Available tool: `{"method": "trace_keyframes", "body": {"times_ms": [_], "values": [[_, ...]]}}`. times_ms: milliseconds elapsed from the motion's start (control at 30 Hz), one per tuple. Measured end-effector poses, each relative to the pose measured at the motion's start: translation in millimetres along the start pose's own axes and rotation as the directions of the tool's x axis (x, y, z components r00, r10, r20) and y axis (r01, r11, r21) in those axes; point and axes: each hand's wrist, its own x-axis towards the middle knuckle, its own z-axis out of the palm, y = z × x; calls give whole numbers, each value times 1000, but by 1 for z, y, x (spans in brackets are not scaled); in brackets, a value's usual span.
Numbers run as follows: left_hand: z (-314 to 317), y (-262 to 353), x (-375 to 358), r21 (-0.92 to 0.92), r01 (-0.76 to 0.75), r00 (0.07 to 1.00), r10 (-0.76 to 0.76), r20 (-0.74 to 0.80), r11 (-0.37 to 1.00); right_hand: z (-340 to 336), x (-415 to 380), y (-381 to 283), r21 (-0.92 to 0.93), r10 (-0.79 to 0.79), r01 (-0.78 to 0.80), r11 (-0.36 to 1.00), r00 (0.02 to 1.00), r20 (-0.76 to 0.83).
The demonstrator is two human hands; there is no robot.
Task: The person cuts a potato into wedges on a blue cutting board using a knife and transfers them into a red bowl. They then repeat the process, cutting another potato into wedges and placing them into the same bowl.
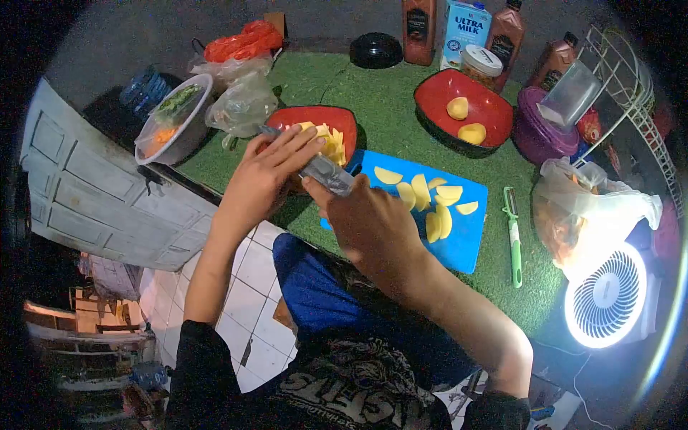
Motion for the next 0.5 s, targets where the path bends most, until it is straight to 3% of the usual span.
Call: {"method": "trace_keyframes", "body": {"times_ms": [100,200,367,500], "values": [[7,-15,3,-81,-23,999,26,41,996,-2,1,1,31,67,-68,997,997,33],[8,-24,1,-102,-4,1000,6,17,995,-9,3,1,-70,98,-92,993,990,98],[11,-19,1,-86,-64,994,56,-90,994,-4,2,9,-239,74,-63,969,997,37],[12,-29,-6,-14,-60,984,57,-167,998,3,1,25,-211,8,-29,977,995,-98]]}}
